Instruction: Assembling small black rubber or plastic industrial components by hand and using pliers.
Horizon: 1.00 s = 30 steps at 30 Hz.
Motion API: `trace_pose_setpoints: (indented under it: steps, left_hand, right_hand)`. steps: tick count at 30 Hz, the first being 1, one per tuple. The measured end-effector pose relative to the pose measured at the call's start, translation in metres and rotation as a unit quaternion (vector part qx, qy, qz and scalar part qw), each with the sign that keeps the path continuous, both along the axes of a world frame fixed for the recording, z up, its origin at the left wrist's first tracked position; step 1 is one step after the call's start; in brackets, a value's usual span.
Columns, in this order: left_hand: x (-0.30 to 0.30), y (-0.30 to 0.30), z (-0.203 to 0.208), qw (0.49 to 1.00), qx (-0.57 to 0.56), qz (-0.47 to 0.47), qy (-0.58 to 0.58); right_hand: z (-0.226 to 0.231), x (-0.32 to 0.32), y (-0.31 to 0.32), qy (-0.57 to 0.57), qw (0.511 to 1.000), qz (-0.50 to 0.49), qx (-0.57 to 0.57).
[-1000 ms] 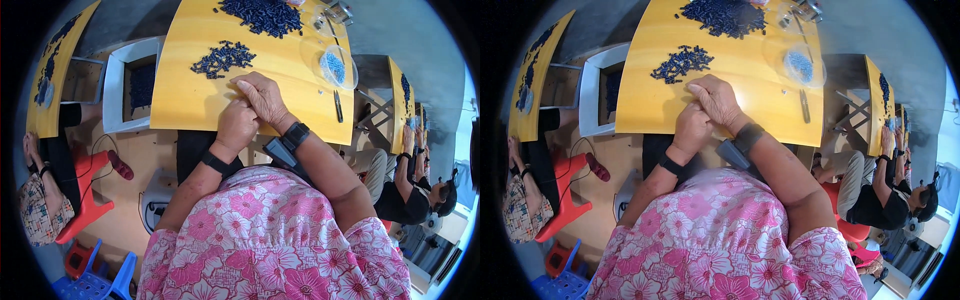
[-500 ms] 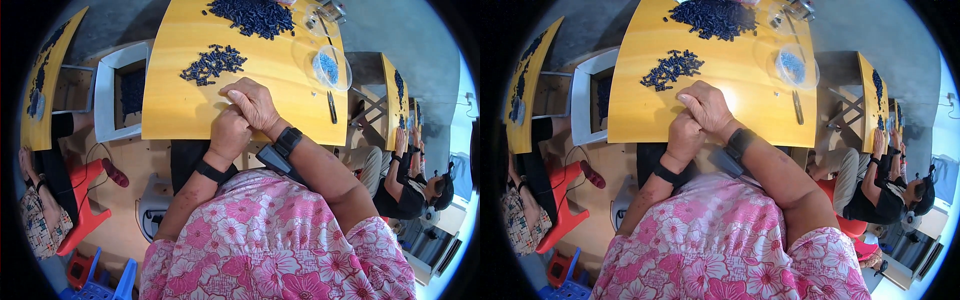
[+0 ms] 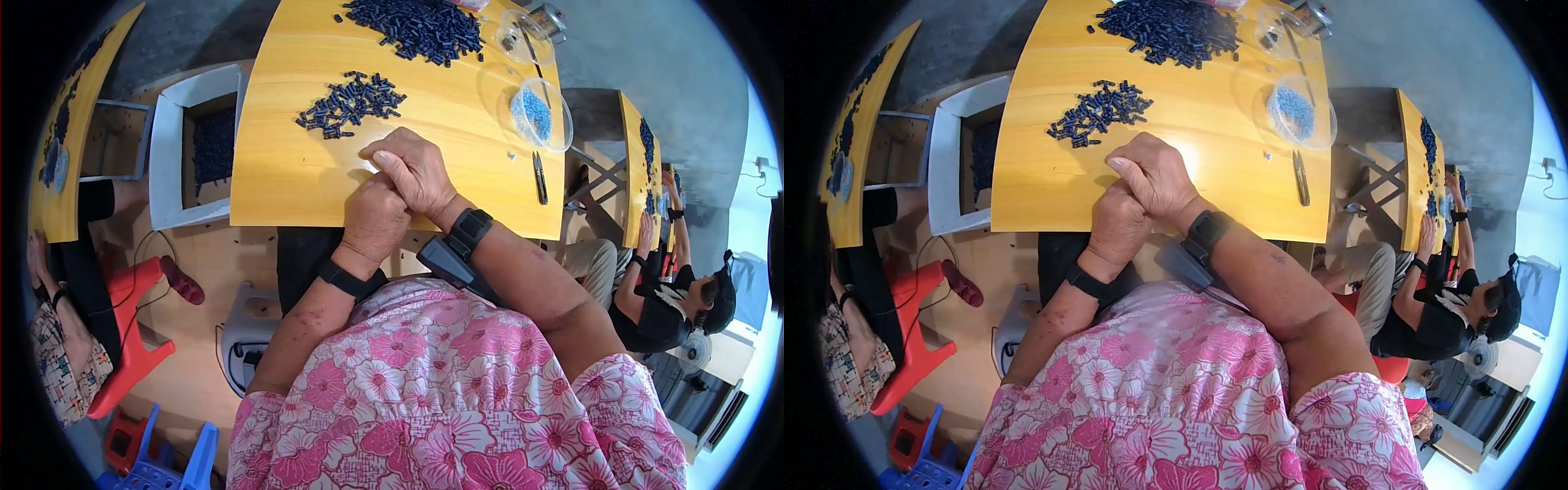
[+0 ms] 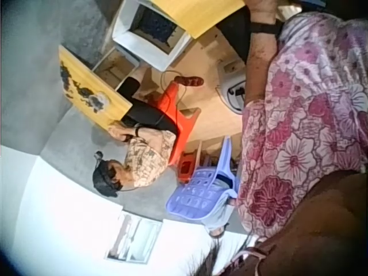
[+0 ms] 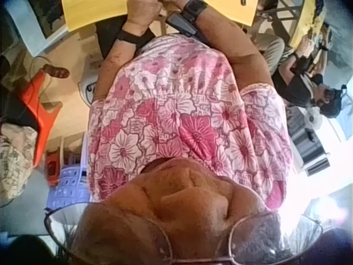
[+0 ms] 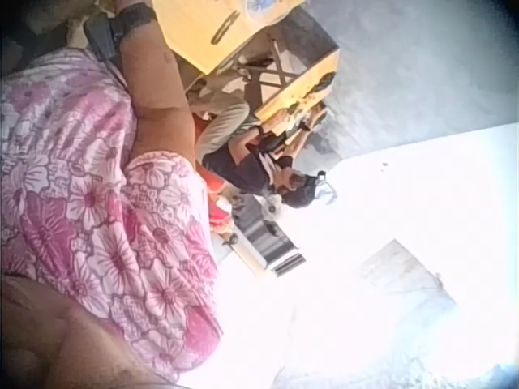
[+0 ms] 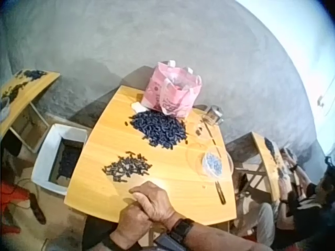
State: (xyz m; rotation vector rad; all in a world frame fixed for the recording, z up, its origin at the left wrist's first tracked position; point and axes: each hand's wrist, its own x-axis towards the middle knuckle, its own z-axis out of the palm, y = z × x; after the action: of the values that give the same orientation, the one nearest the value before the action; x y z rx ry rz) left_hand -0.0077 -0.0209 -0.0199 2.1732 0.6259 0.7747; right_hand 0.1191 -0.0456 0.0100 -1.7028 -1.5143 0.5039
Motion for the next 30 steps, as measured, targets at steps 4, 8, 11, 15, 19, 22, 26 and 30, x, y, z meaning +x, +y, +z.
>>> trace_pose_setpoints:
  steps: [4,8,11,15,19,22,26,30]
  left_hand:
    - [-0.001,-0.001,0.003,1.000,-0.018,-0.002,-0.002]
    - [-0.002,-0.002,-0.003,1.000,0.003,-0.011,-0.003]
    - [-0.001,-0.002,-0.003,1.000,0.011,-0.003,-0.018]
    - [0.001,0.000,-0.005,0.998,0.053,-0.009,-0.028]
    - [0.000,0.006,0.001,0.998,0.045,-0.040,-0.004]
    - [0.000,0.006,-0.001,0.998,0.023,-0.051,0.018]
    - [0.000,0.002,-0.002,0.999,0.005,-0.045,0.030]
    - [-0.001,0.001,0.005,0.999,-0.005,-0.048,0.015]
  right_hand:
    - [-0.003,-0.002,-0.001,0.001,0.999,-0.017,0.035]
    - [-0.006,-0.004,-0.003,0.012,0.999,-0.022,0.026]
    - [-0.008,0.003,-0.005,-0.004,1.000,0.011,0.028]
    - [-0.003,0.002,-0.006,0.019,1.000,0.009,0.009]
    - [-0.001,0.006,-0.005,0.118,0.993,0.008,-0.002]
    - [0.002,0.005,-0.005,0.165,0.986,-0.002,-0.024]
    - [0.000,0.000,-0.005,0.197,0.980,-0.022,-0.021]
    - [0.002,-0.001,-0.003,0.204,0.977,-0.032,-0.052]
